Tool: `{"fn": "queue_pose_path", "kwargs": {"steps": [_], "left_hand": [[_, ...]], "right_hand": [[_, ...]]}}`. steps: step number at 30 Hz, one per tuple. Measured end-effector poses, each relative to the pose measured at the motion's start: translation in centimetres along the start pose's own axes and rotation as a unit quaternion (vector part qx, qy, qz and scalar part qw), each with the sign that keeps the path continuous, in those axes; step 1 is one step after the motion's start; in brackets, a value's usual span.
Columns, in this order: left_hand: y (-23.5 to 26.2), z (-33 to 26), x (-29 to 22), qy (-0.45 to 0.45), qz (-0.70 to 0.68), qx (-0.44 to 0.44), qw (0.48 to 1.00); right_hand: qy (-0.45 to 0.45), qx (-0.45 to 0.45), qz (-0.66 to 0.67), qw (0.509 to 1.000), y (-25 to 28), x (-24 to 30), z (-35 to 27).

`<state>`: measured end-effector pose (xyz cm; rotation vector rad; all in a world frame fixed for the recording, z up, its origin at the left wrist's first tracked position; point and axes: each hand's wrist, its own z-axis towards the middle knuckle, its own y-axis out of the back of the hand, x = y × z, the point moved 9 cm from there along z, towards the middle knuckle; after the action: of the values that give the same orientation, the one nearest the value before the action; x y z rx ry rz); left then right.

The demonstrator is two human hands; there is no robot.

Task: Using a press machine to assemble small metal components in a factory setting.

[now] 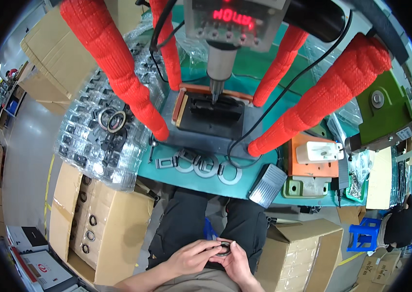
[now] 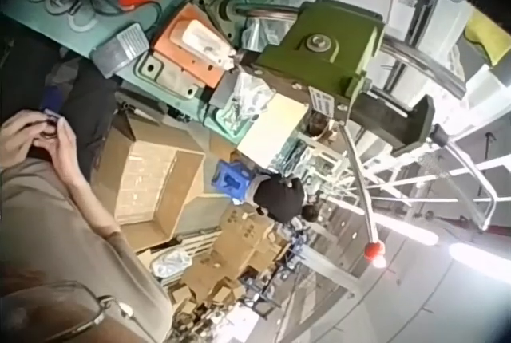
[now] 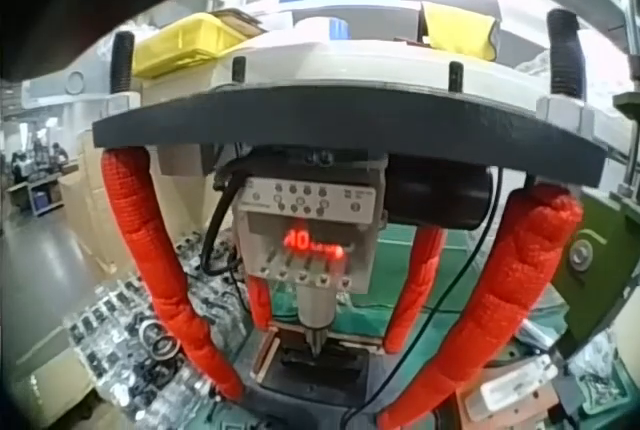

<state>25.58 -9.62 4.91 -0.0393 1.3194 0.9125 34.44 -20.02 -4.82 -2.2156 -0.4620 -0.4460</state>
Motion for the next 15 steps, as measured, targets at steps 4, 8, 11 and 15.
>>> {"fn": "queue_pose_path", "kwargs": {"steps": [4, 8, 11, 15], "left_hand": [[1.4, 1.6, -0.7, -0.049, 0.026, -0.019, 0.998], [9.4, 4.9, 1.0, -0.023, 0.108, -0.212, 0.971], [17.6, 6.5, -0.6, -0.041, 0.242, -0.357, 0.901], [30.0, 7.1, -1.7, -0.055, 0.396, -0.457, 0.794]], "right_hand": [[-0.023, 0.06, 0.143, 0.988, 2.2, -1.0, -0.3], [-0.021, 0.056, 0.161, 0.985, 0.4, 1.8, -1.2], [0.017, 0.059, 0.253, 0.966, 0.0, 4.2, -1.6], [0.061, 0.125, 0.257, 0.957, 1.9, 5.1, -2.3]]}}
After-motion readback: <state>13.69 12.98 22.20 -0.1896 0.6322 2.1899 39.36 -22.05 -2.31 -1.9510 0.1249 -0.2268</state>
